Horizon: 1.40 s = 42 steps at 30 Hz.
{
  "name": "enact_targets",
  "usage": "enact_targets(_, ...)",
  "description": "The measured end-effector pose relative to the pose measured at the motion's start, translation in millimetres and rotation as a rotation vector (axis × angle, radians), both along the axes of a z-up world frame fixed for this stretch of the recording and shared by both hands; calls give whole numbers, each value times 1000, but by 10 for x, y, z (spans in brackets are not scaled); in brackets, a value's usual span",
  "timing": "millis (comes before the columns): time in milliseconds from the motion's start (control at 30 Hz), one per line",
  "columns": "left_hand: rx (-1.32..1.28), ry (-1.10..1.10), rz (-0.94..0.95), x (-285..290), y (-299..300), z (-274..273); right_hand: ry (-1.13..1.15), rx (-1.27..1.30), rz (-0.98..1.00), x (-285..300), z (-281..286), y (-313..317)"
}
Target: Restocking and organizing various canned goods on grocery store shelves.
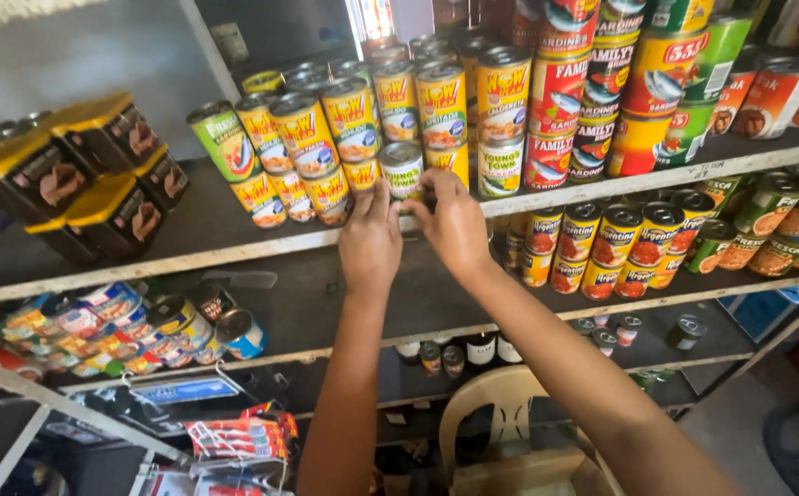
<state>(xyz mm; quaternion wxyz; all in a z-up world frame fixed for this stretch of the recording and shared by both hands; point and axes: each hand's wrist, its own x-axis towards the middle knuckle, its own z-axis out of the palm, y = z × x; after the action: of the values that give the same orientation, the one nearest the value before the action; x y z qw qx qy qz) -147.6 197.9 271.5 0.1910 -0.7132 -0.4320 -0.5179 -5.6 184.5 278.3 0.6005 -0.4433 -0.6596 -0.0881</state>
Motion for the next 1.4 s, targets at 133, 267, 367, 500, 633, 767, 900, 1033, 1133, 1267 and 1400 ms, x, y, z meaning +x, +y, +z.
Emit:
enact_targets(133,-37,-71,-99,-8,-74,54,-14,23,11,27,-54,-32)
enact_targets(267,-94,-253,-223,32,-14,-15,-46,93,51,123,-68,-80)
enact_targets(367,-121,-304,-255,31,-16,-23,-72,62,108,227,-107,-82)
enact_targets(500,-75,-290,-279,-5,-82,-68,-131,22,161,332,-151,-208)
enact_targets(633,-15,-141,-314,-67,-174,-176,-289,68,114,398,-167,-400)
enact_targets(767,133,128,-193,18,-480,-146,-390,73,73,456,-430,-590)
enact_targets(900,25,45,-300,161,-534,-894,-159,-210,344,506,-1074,-769)
enact_targets(1033,-628,-134,-437,280,-855,-1643,25,-513,455,709,-1811,-955)
enact_targets(1133,-837,-85,-420,269,-1011,-2367,-6,-618,580,889,-2318,-1140)
enact_targets(1267,-926,-84,-415,340,-1308,-3309,-200,-729,625,1102,-2941,-1405)
enact_targets(1400,-1570,-367,-318,438,-1806,-3944,-295,-951,624,1230,-3895,-1643)
